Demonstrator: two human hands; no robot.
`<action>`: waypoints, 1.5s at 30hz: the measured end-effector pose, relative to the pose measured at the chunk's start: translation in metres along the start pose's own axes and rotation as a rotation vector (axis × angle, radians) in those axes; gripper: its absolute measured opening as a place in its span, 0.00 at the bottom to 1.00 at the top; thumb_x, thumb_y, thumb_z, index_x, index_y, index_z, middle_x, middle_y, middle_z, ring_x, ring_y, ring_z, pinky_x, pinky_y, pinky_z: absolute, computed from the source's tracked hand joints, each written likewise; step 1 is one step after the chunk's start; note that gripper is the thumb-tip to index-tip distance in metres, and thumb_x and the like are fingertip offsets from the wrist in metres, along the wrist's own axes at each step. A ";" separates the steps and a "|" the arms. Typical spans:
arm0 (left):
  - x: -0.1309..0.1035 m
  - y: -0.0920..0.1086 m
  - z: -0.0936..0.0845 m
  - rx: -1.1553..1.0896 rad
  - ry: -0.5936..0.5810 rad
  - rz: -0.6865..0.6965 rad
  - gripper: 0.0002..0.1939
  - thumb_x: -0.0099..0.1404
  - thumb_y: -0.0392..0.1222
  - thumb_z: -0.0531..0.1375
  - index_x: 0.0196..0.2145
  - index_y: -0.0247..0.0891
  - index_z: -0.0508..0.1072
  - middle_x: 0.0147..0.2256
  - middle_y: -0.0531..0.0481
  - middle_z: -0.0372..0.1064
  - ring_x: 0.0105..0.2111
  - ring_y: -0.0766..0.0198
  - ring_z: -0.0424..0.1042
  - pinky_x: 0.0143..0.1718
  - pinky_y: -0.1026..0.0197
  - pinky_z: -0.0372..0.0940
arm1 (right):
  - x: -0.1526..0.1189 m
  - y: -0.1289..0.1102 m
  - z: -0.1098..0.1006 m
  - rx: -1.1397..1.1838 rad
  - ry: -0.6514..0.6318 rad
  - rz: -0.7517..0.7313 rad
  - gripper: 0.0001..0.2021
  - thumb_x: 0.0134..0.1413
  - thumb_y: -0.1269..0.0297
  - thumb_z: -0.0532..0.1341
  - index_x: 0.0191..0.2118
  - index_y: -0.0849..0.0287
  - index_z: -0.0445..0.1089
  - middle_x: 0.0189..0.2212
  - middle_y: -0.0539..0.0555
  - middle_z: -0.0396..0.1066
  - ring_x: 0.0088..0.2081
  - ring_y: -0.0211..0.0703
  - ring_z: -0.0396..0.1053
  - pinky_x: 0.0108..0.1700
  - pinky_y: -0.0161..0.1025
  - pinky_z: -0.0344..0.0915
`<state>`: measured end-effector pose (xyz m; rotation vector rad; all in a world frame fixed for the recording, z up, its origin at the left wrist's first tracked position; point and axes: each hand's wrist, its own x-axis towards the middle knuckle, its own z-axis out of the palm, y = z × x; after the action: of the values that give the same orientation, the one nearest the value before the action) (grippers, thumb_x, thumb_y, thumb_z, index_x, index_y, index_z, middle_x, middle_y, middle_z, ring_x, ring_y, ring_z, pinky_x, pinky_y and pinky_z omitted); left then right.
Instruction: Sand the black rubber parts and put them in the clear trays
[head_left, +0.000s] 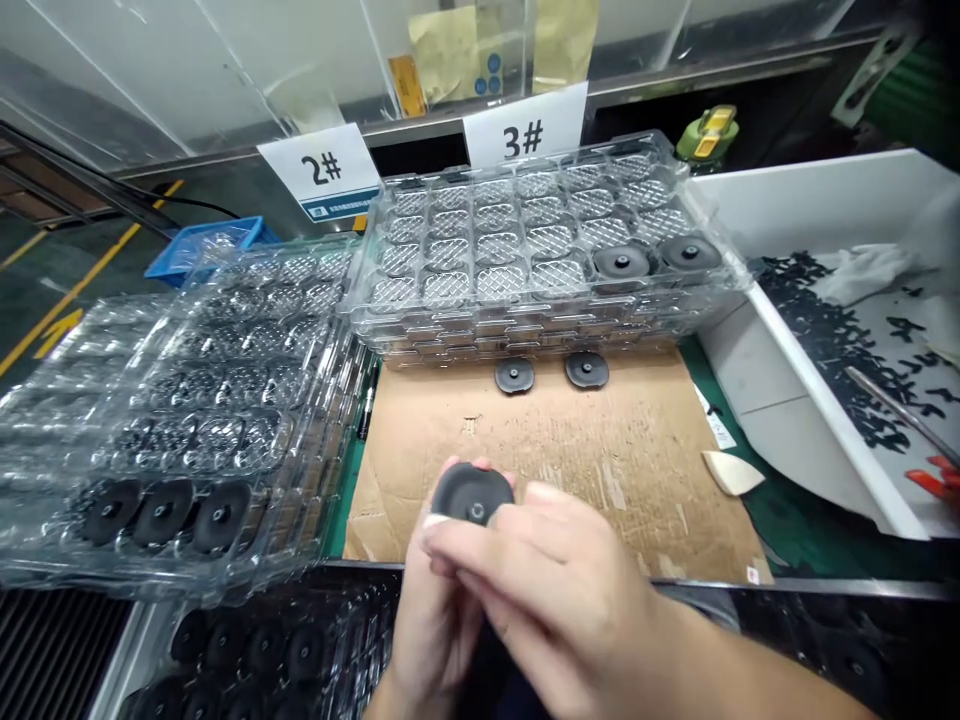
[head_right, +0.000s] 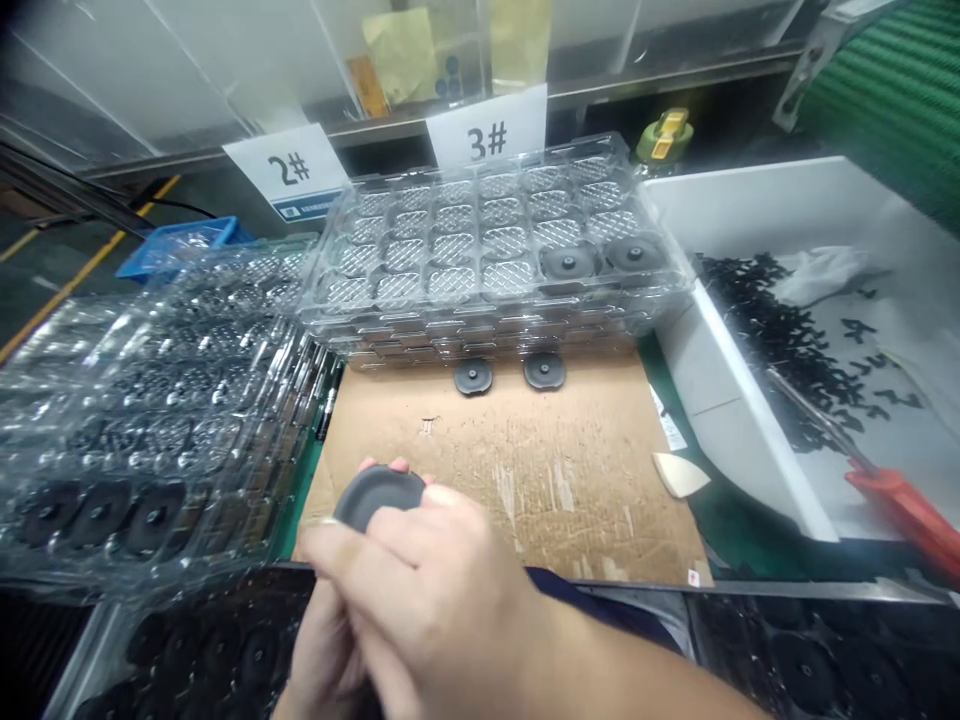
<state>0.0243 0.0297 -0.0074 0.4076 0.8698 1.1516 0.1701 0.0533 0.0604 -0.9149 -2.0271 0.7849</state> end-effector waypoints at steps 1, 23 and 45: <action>0.001 0.002 -0.003 -0.015 0.015 0.031 0.24 0.53 0.51 0.62 0.48 0.54 0.68 0.49 0.53 0.68 0.50 0.55 0.67 0.49 0.61 0.65 | -0.003 0.005 0.000 0.005 -0.059 0.042 0.13 0.56 0.73 0.52 0.46 0.60 0.67 0.33 0.51 0.72 0.32 0.37 0.67 0.35 0.36 0.62; -0.002 0.004 -0.001 0.505 -0.219 0.416 0.40 0.58 0.48 0.59 0.59 0.64 0.38 0.51 0.49 0.63 0.48 0.55 0.66 0.51 0.49 0.58 | -0.074 0.104 0.039 -0.199 0.073 0.405 0.15 0.59 0.69 0.50 0.50 0.55 0.64 0.42 0.56 0.68 0.45 0.47 0.64 0.45 0.48 0.62; -0.019 -0.010 -0.015 1.047 -0.294 0.410 0.50 0.50 0.42 0.66 0.61 0.53 0.39 0.53 0.49 0.62 0.53 0.56 0.61 0.55 0.55 0.53 | -0.095 0.074 0.033 -0.257 0.004 -0.005 0.24 0.56 0.69 0.55 0.58 0.48 0.55 0.45 0.55 0.65 0.45 0.46 0.65 0.43 0.43 0.64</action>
<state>0.0160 0.0066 -0.0160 1.6295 1.1054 0.8762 0.2103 0.0111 -0.0495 -1.0523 -2.1592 0.5261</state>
